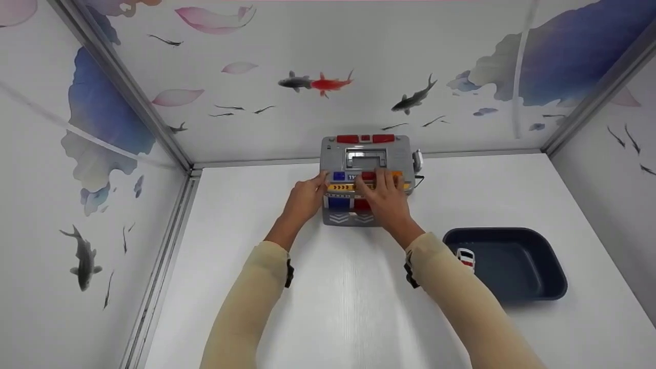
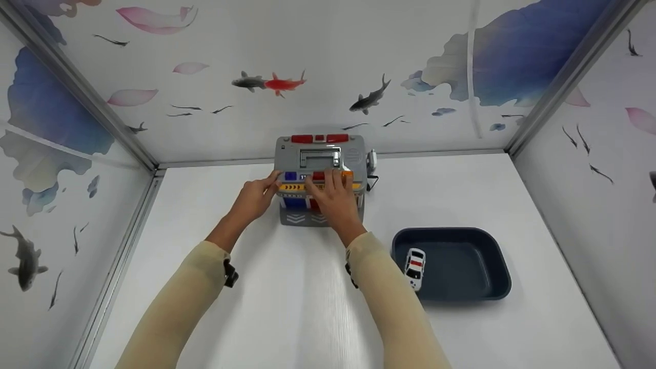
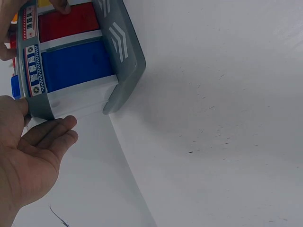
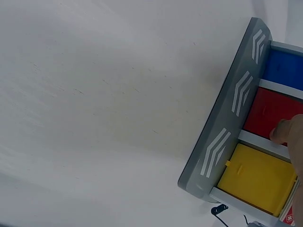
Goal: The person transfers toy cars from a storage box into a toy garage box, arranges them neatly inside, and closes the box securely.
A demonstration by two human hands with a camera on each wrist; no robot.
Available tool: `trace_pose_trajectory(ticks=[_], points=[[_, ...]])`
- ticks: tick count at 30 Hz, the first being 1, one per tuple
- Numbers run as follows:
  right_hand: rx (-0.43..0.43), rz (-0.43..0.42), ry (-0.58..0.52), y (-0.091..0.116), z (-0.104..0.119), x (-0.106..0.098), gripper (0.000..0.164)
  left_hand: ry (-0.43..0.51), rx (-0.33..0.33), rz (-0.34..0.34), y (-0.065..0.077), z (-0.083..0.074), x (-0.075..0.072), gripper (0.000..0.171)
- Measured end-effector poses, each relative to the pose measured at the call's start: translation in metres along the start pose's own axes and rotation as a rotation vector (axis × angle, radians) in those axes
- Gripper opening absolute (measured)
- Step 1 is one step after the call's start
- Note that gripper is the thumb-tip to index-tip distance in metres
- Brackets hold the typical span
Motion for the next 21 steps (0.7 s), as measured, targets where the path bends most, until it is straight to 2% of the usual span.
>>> trace_pose_trajectory(ticks=[7,18,21], points=[[0.004,0.020,0.006,0.0001,-0.0001,0.0010,0.075,0.002,0.017,-0.003,0.0003,-0.0034,-0.0019,0.049],[0.014,0.028,-0.015,0.0000,0.0006,0.0031,0.082,0.004,0.001,-0.003,0.0003,-0.0012,-0.0003,0.049],[0.014,0.005,-0.015,0.0004,0.0005,0.0026,0.077,0.008,0.005,-0.005,0.0011,-0.0013,0.0000,0.049]])
Point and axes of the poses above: each hand's wrist, its own y-axis away from the middle knuckle, its own x-axis out of the palm, z = x × y, the point moved 10 cm from there along -y, towards the middle knuckle, and after that the axes turned 3 degrees about -z, right-handed, at the moved point
